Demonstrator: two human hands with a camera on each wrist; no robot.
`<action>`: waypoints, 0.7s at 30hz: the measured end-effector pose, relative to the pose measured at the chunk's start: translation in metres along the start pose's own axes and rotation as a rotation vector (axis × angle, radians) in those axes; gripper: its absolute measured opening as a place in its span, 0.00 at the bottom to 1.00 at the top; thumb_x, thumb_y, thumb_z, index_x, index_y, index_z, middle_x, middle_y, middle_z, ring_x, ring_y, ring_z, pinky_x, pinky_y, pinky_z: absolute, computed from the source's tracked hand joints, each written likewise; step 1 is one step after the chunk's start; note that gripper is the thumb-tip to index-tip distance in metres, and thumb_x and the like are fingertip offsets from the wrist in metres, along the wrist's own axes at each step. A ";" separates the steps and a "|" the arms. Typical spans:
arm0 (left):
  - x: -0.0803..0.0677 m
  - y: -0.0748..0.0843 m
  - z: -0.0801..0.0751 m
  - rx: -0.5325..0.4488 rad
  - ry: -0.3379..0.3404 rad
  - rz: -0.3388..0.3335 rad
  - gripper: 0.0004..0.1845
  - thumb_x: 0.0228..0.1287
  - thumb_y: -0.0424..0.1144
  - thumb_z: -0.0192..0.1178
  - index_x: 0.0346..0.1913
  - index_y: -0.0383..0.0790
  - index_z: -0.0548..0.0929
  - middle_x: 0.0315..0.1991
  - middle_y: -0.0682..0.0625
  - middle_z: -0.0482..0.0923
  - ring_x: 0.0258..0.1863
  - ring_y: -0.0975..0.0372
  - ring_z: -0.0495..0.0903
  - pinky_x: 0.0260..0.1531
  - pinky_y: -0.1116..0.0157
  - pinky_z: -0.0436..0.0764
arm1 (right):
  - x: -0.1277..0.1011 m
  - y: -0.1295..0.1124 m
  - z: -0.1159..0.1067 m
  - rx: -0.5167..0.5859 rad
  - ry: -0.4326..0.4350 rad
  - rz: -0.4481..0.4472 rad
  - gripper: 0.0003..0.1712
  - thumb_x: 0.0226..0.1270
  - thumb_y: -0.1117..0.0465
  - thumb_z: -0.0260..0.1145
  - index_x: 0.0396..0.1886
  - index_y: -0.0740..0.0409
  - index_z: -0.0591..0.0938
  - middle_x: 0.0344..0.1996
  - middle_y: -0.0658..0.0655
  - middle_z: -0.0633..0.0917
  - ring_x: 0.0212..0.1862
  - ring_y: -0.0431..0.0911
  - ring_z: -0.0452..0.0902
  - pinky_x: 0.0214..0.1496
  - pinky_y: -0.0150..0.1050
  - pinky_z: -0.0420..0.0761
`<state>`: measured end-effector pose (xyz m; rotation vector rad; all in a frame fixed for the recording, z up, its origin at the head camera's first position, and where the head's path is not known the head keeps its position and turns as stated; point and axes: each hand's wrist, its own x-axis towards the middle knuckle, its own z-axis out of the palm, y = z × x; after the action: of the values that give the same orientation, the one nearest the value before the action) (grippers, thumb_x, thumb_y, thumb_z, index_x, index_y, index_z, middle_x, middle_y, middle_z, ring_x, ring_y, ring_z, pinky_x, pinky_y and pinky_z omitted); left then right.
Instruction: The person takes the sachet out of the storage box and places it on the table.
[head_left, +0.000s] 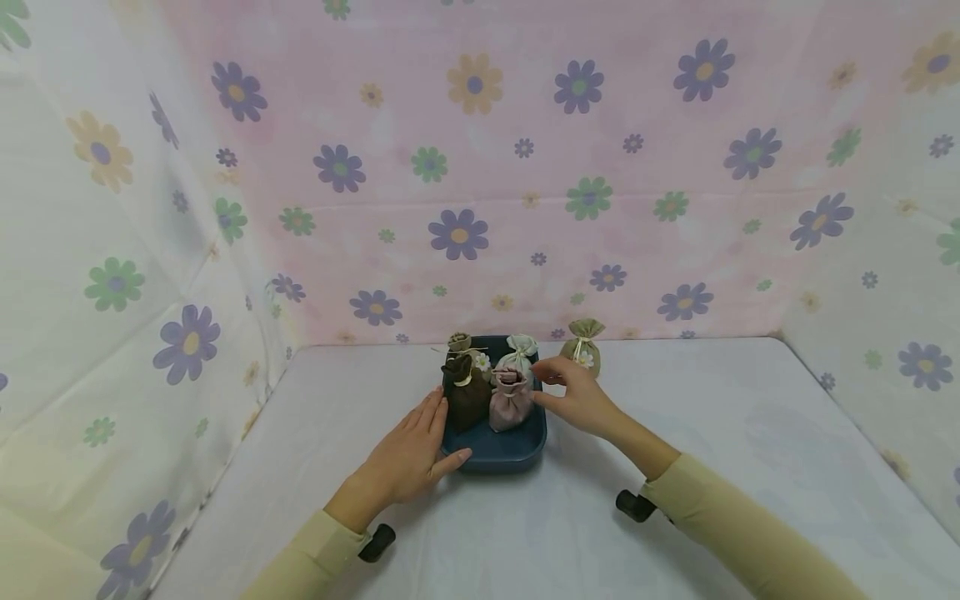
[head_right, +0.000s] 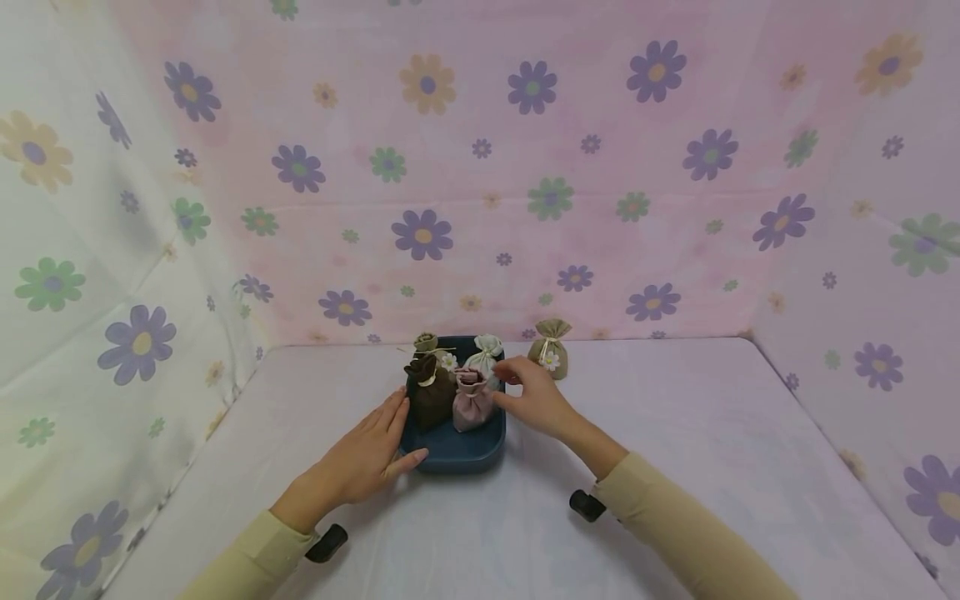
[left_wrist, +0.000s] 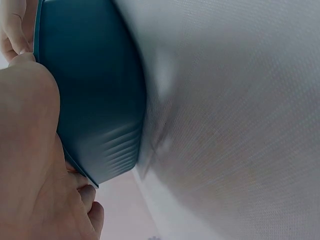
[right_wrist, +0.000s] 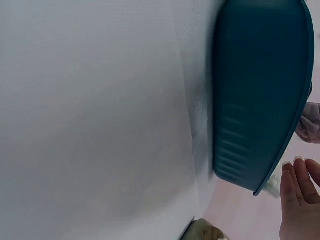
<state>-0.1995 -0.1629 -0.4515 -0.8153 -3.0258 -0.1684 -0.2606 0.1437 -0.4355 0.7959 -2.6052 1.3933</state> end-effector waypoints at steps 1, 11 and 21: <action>0.000 0.000 0.000 0.001 -0.004 -0.002 0.52 0.76 0.71 0.38 0.79 0.25 0.52 0.82 0.33 0.43 0.81 0.45 0.48 0.76 0.48 0.57 | 0.000 0.000 0.001 0.000 -0.003 0.002 0.23 0.68 0.66 0.72 0.60 0.69 0.79 0.56 0.65 0.82 0.58 0.60 0.80 0.64 0.57 0.78; -0.001 0.001 -0.002 0.009 -0.007 0.001 0.52 0.76 0.71 0.38 0.79 0.25 0.51 0.82 0.33 0.43 0.81 0.46 0.47 0.77 0.49 0.56 | 0.009 -0.001 0.016 -0.008 -0.021 -0.008 0.23 0.66 0.66 0.73 0.59 0.67 0.81 0.52 0.63 0.83 0.55 0.57 0.83 0.61 0.53 0.81; -0.001 0.002 -0.004 0.007 -0.011 0.004 0.52 0.76 0.71 0.38 0.79 0.25 0.53 0.81 0.32 0.43 0.81 0.45 0.47 0.77 0.48 0.56 | 0.019 0.000 0.026 -0.081 -0.025 -0.058 0.16 0.62 0.66 0.77 0.49 0.62 0.86 0.43 0.58 0.85 0.44 0.49 0.82 0.48 0.46 0.84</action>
<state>-0.1979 -0.1618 -0.4468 -0.8241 -3.0334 -0.1533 -0.2723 0.1157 -0.4451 0.8761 -2.6153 1.2621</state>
